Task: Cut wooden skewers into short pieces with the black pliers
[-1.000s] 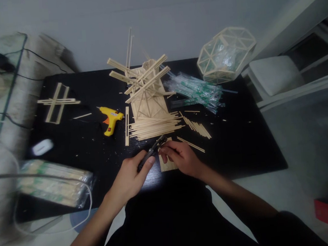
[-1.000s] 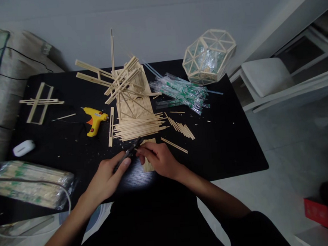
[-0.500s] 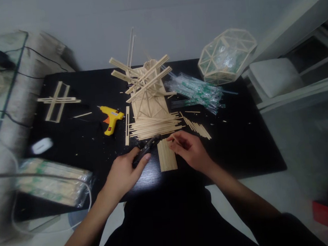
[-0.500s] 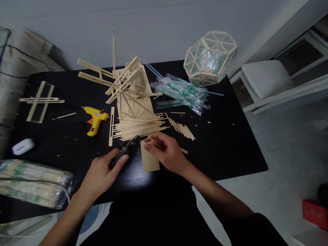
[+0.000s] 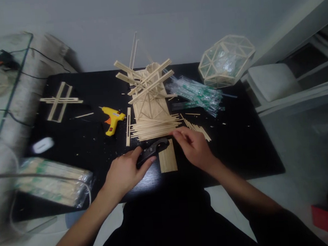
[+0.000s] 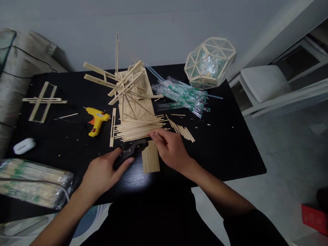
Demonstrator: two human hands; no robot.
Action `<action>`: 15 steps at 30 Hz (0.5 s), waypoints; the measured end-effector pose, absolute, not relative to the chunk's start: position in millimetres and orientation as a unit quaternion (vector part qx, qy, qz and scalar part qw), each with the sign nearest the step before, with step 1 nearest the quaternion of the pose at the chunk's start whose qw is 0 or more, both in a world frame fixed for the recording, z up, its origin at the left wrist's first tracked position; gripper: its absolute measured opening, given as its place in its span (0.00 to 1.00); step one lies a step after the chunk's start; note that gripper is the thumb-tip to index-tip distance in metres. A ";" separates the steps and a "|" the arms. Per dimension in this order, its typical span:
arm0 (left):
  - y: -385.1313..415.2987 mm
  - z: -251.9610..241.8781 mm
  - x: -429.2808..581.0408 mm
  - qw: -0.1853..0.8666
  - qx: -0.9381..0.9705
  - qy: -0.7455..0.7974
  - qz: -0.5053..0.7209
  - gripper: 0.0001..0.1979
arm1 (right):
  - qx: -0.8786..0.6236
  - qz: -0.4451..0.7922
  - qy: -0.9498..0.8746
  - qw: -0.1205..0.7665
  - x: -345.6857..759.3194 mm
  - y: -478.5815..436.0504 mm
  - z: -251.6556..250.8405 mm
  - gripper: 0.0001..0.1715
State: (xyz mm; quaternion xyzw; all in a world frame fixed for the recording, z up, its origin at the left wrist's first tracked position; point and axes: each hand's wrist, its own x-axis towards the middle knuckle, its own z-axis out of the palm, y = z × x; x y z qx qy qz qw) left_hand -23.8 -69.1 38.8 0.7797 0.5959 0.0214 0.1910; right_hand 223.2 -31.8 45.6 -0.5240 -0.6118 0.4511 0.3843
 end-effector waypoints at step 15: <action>-67.6 44.7 -14.7 0.185 0.804 0.564 0.026 0.24 | -0.382 0.879 -0.101 0.267 216.3 -31.7 21.8 0.21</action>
